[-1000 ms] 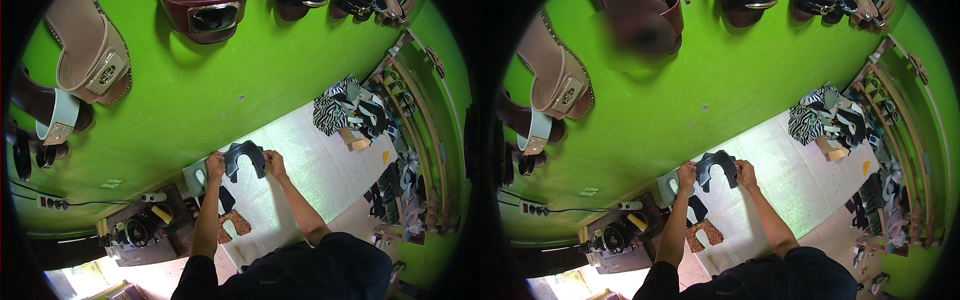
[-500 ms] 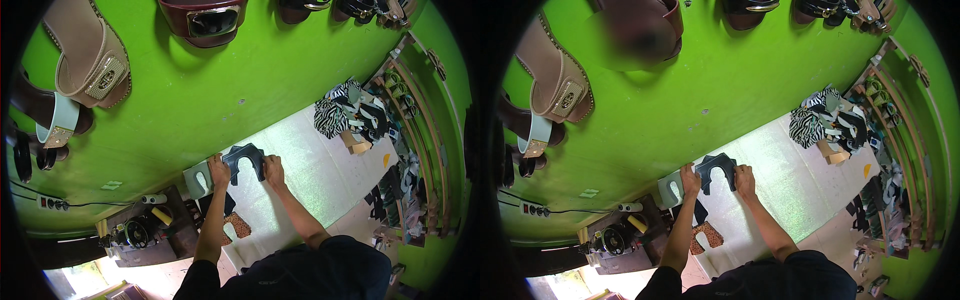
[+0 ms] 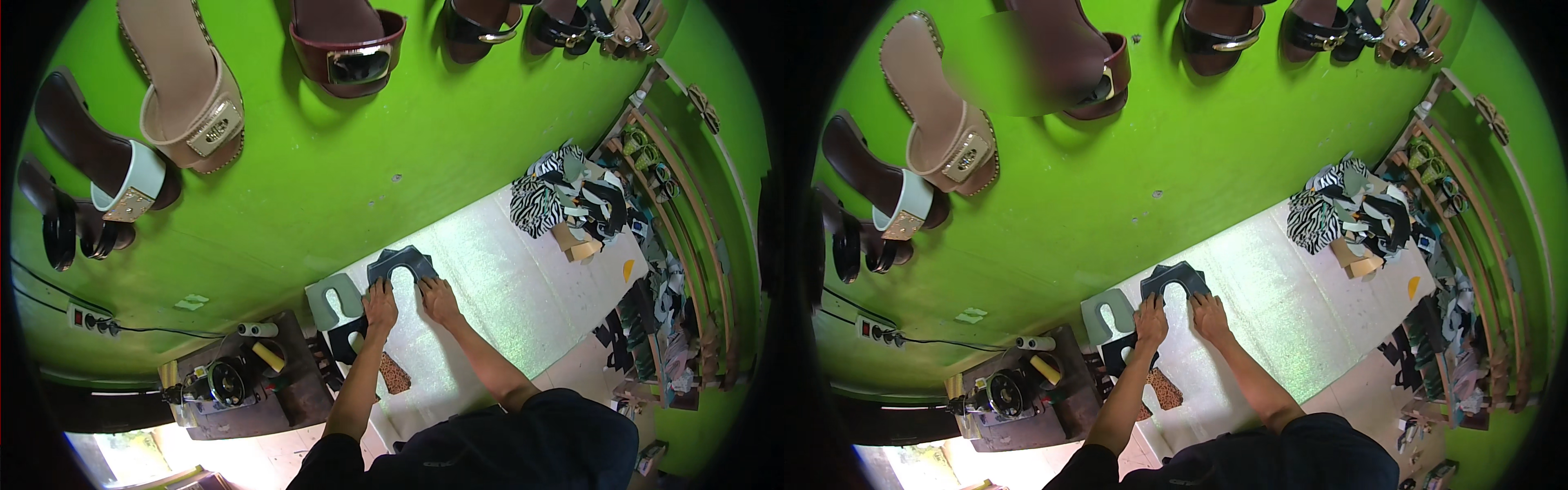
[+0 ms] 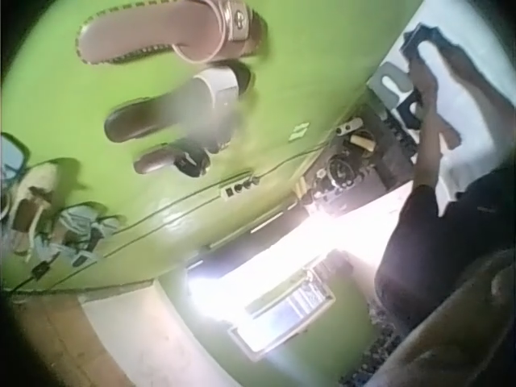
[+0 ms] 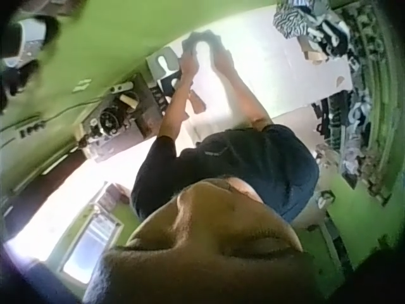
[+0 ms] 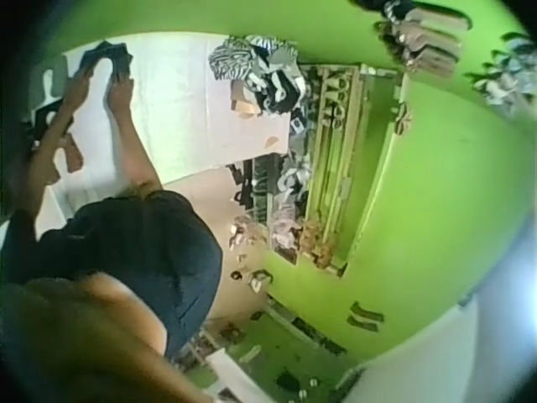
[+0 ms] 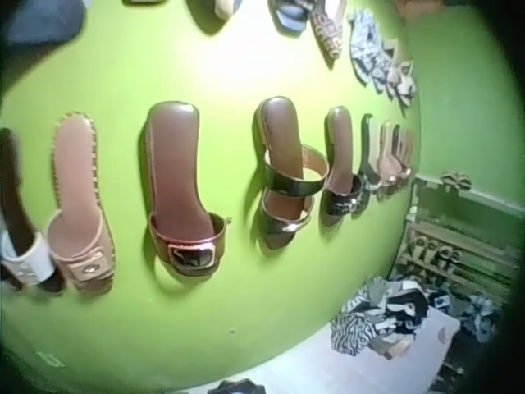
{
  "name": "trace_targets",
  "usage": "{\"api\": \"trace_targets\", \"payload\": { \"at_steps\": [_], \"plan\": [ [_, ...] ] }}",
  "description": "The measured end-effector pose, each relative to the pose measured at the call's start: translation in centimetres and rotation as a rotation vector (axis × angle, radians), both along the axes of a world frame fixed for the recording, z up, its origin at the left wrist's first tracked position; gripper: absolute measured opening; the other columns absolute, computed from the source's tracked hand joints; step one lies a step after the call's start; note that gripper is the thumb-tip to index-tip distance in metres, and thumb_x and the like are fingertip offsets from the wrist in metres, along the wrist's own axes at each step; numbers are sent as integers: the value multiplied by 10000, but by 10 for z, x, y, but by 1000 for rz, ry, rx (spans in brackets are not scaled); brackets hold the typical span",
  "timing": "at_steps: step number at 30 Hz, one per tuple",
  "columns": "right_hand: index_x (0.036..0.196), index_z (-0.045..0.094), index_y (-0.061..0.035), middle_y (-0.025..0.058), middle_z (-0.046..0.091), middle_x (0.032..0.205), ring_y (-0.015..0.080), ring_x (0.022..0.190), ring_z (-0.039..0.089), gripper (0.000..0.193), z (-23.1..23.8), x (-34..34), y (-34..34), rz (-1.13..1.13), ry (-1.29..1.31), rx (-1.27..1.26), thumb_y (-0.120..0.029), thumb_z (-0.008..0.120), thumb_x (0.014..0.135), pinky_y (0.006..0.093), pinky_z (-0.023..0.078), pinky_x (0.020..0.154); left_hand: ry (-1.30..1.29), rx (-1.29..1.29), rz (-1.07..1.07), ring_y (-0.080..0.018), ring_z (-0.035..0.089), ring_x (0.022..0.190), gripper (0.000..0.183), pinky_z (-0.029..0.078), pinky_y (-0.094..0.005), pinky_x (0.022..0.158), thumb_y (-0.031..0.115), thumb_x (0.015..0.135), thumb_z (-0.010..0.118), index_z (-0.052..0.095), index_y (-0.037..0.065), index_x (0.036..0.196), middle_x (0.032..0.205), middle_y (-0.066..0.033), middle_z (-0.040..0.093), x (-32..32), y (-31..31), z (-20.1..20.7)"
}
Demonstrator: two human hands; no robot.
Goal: Sorting and organizing various cut leather shoe upper components on a workbench.
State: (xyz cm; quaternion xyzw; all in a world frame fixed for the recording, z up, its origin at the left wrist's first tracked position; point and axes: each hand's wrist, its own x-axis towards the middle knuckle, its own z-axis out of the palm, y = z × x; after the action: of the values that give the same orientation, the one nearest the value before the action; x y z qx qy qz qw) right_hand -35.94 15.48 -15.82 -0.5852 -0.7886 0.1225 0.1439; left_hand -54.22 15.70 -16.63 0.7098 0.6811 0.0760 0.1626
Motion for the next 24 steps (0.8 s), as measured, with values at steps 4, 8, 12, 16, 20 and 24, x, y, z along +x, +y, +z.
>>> {"api": "trace_targets", "payload": {
  "at_steps": [4, 8, 12, 16, 20, 24],
  "plan": [
    [1304, 525, -29, 186, 519, 1360, 347, 1255, 485, 470, 17, 4, -8, -7, 137, -105, -86, 592, 842, 480, 376, 1061, -20, 17, -10, -356, 395, 1321, 413, 335, -534, 1065, 109, 940, 447, 481, 46, 1346, 1446, -186, 408, -6, -1, 3],
    [1354, 474, -12, 225, 502, 1366, 367, 1278, 463, 483, 41, 9, -39, -26, 447, -166, -119, 570, 893, 449, 353, 1092, -327, 120, -6, -391, 436, 1277, 447, 363, -493, 1063, 96, 916, 528, 465, 31, 1354, 1406, -207, 442, 1, -23, 29],
    [1375, 451, 0, 231, 494, 1373, 365, 1283, 458, 514, 65, 16, -75, -85, 630, -255, -207, 573, 921, 416, 352, 1092, -765, -24, 128, -355, 502, 1244, 482, 392, -418, 1052, 151, 939, 565, 439, 14, 1384, 1385, -207, 488, 8, -77, 88],
    [1410, 440, -65, 189, 532, 1358, 323, 1249, 518, 526, 93, 31, -109, -200, 787, -337, -239, 559, 928, 413, 393, 1064, -1211, -221, 313, -279, 395, 1355, 541, 327, -408, 1106, 276, 985, 495, 363, 40, 1453, 1481, -164, 386, 5, -128, 93],
    [1421, 424, -73, 165, 512, 1398, 288, 1284, 500, 541, 116, 60, -140, -234, 937, -334, -252, 568, 932, 421, 400, 1062, -1506, -268, 420, -270, 334, 1396, 568, 269, -451, 1132, 347, 984, 463, 335, 86, 1472, 1520, -143, 328, 17, -162, 105],
    [1434, 404, -71, 157, 507, 1406, 287, 1288, 496, 540, 144, 92, -168, -308, 998, -264, -239, 554, 944, 418, 404, 1060, -1502, -291, 348, -249, 328, 1402, 537, 270, -439, 1129, 366, 996, 415, 341, 125, 1470, 1524, -102, 341, 43, -171, 116]
  ]
}}
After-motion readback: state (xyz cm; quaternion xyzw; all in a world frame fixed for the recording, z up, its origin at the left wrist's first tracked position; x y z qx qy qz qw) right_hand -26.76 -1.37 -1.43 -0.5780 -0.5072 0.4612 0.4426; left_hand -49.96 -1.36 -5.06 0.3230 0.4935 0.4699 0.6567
